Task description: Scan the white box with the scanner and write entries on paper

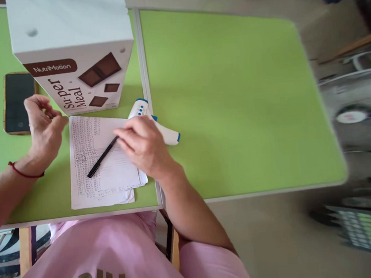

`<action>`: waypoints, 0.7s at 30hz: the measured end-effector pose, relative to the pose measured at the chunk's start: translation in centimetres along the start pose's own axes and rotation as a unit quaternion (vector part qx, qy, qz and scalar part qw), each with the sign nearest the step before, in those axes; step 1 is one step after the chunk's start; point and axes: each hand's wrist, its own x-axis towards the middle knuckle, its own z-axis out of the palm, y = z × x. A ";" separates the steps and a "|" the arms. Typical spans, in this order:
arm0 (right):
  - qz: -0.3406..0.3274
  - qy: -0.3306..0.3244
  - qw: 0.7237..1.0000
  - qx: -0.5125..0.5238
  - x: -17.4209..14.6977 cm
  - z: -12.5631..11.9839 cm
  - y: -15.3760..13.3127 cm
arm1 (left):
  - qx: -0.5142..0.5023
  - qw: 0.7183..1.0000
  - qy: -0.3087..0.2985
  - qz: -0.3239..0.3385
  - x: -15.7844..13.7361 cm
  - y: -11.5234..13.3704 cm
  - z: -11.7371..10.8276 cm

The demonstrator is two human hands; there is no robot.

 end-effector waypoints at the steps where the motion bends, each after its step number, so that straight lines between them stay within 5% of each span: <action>1: -0.024 -0.015 1.000 -0.009 0.1 0.4 -0.7 | -0.019 1.000 -0.016 0.003 -0.6 1.5 -0.1; 5: -0.070 -0.081 0.990 -0.094 0.2 1.4 -1.9 | 0.014 0.992 -0.101 0.080 -2.6 6.5 -1.3; 9: -0.087 -0.124 0.983 -0.106 0.1 1.1 -1.3 | 0.052 0.951 -0.153 0.264 -3.4 8.0 -2.8; 14: -0.044 0.018 0.998 -0.043 0.5 1.4 -0.7 | 0.052 0.901 -0.180 0.392 -4.1 8.5 -2.9; 18: 0.061 0.173 0.960 0.211 1.0 2.2 -1.6 | 0.117 0.899 -0.204 0.370 -4.8 8.1 -2.2; 21: 0.156 0.166 0.911 0.344 1.1 2.8 -2.8 | 0.200 0.899 -0.232 0.314 -5.2 7.2 -1.8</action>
